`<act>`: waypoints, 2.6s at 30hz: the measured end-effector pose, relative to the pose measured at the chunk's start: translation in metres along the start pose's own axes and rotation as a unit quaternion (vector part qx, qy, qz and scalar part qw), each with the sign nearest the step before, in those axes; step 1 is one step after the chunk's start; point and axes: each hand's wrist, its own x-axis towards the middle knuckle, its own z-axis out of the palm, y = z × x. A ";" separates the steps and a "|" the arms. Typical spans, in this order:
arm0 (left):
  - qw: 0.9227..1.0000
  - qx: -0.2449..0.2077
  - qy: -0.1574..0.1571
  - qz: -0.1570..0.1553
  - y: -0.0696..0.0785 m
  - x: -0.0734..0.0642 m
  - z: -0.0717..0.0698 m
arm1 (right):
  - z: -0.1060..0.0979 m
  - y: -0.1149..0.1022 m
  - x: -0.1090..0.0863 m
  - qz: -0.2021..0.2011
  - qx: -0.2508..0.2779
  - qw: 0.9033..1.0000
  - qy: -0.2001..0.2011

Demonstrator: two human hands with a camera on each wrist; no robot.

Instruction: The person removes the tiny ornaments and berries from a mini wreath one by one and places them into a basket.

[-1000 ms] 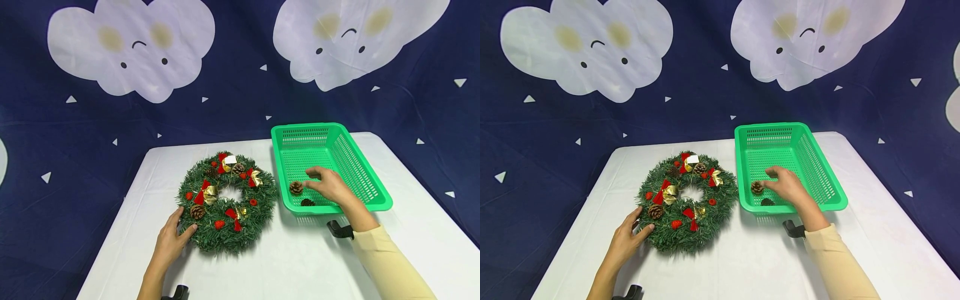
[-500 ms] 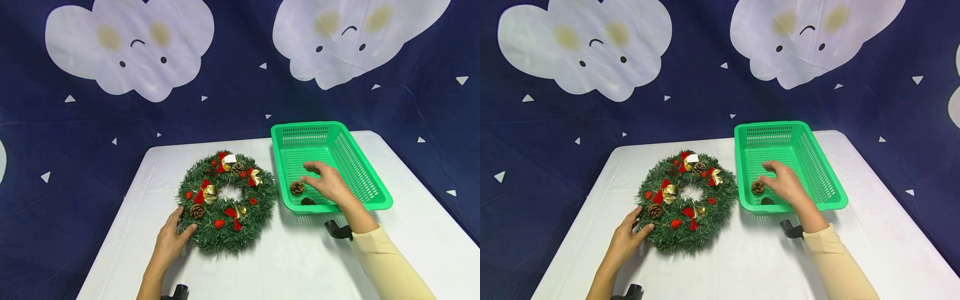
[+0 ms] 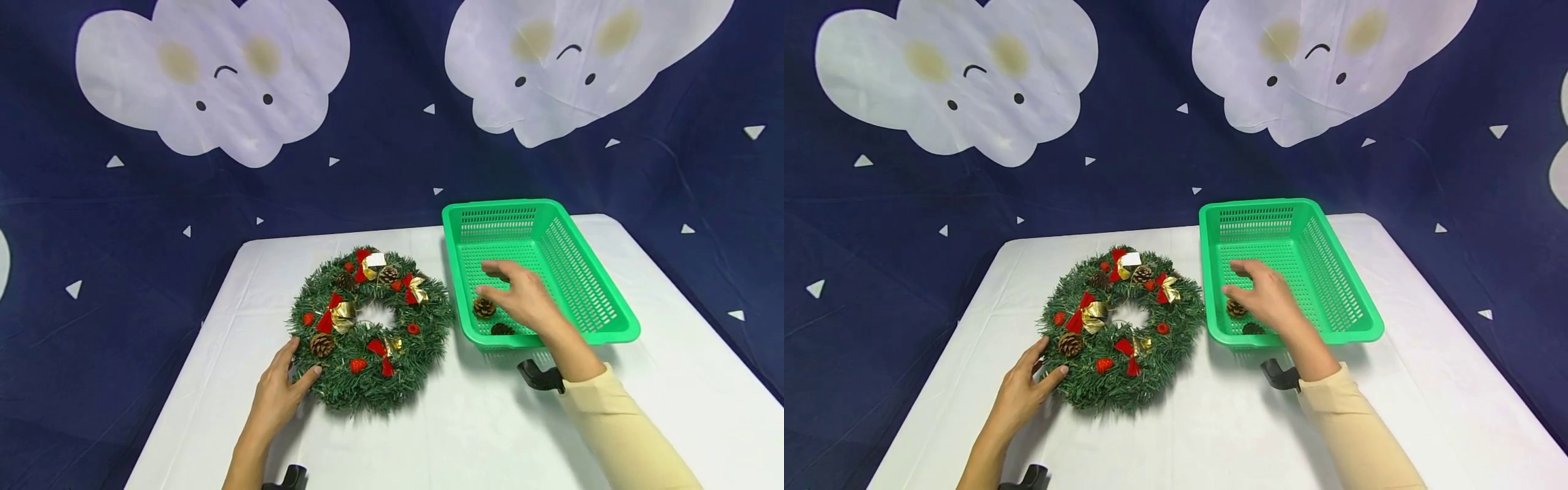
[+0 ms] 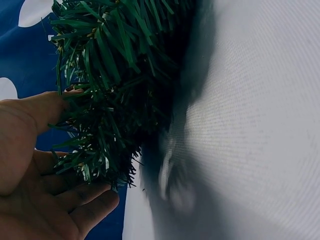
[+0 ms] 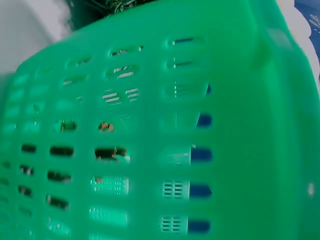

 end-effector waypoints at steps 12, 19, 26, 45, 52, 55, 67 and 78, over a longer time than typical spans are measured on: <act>1.000 0.002 0.003 0.002 0.000 0.000 0.000 | 0.011 -0.014 0.004 -0.007 0.019 1.000 0.006; 1.000 -0.001 0.005 -0.001 0.000 0.000 0.000 | 0.019 -0.027 0.009 -0.009 0.034 0.999 0.012; 1.000 0.001 0.005 0.001 0.001 0.000 0.000 | 0.026 -0.037 0.011 -0.007 0.048 0.999 0.012; 1.000 0.001 0.008 0.009 -0.001 0.001 0.000 | 0.046 -0.061 0.020 -0.013 0.053 0.998 0.032; 1.000 -0.002 0.003 0.003 -0.001 0.001 0.000 | 0.052 -0.069 0.025 -0.013 0.069 0.997 0.042; 1.000 -0.004 0.001 0.003 -0.001 0.001 0.000 | 0.055 -0.072 0.027 -0.010 0.075 0.996 0.051; 1.000 -0.003 0.006 0.009 0.000 0.000 0.000 | 0.065 -0.080 0.035 -0.033 0.083 0.994 0.070; 1.000 -0.004 0.007 0.006 -0.001 0.000 -0.001 | 0.076 -0.081 0.041 -0.020 0.092 0.993 0.070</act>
